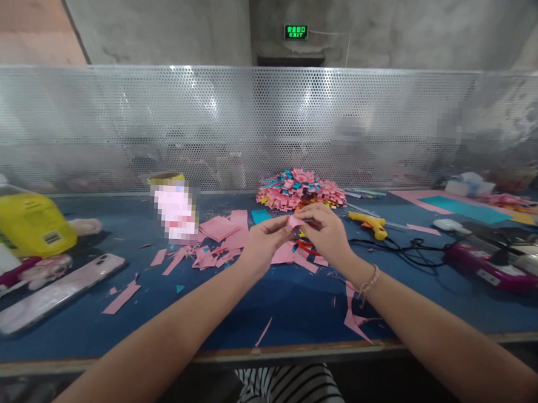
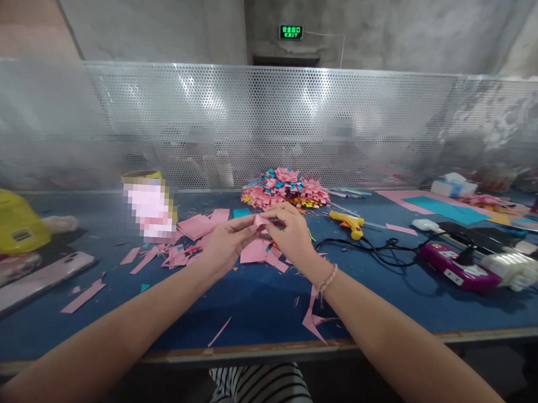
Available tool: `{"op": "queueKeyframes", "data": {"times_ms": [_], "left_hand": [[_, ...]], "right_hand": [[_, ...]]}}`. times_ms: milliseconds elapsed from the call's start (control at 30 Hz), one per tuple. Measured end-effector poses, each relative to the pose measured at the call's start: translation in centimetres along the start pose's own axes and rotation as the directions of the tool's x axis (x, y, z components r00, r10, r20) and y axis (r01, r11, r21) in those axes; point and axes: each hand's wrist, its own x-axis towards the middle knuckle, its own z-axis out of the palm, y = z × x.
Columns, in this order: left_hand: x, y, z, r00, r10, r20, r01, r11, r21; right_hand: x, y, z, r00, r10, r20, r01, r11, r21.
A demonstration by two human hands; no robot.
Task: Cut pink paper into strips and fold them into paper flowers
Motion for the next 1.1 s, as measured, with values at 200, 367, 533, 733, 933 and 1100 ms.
{"op": "queueKeyframes", "data": {"times_ms": [200,367,533,733,933,1100], "left_hand": [[0.17,-0.11,-0.14,0.999,0.016,-0.038,-0.017,1.000,-0.023],[0.08,-0.10,-0.26,0.998,0.065,-0.027,-0.064,0.997,0.031],[0.14,-0.05,-0.28,0.993,0.114,0.016,-0.115,0.991,0.068],[0.35,-0.11,-0.45,0.991,0.131,0.030,-0.133,0.987,0.090],[0.36,-0.18,-0.57,0.991,0.134,0.017,-0.135,0.986,0.097],[0.19,0.10,-0.46,0.992,0.121,0.021,-0.123,0.979,0.163]], "right_hand": [[-0.51,0.22,0.70,0.994,0.102,0.041,-0.106,0.985,0.134],[-0.43,0.00,0.67,0.999,0.030,0.028,-0.033,0.993,0.117],[-0.29,-0.60,0.30,0.997,-0.076,0.014,0.075,0.997,0.026],[-0.27,-0.64,0.17,0.994,-0.110,0.013,0.110,0.994,-0.002],[-0.17,-0.20,0.26,0.998,-0.055,0.033,0.055,0.998,0.020],[-0.47,0.13,0.76,0.990,0.125,0.071,-0.137,0.966,0.220]]}}
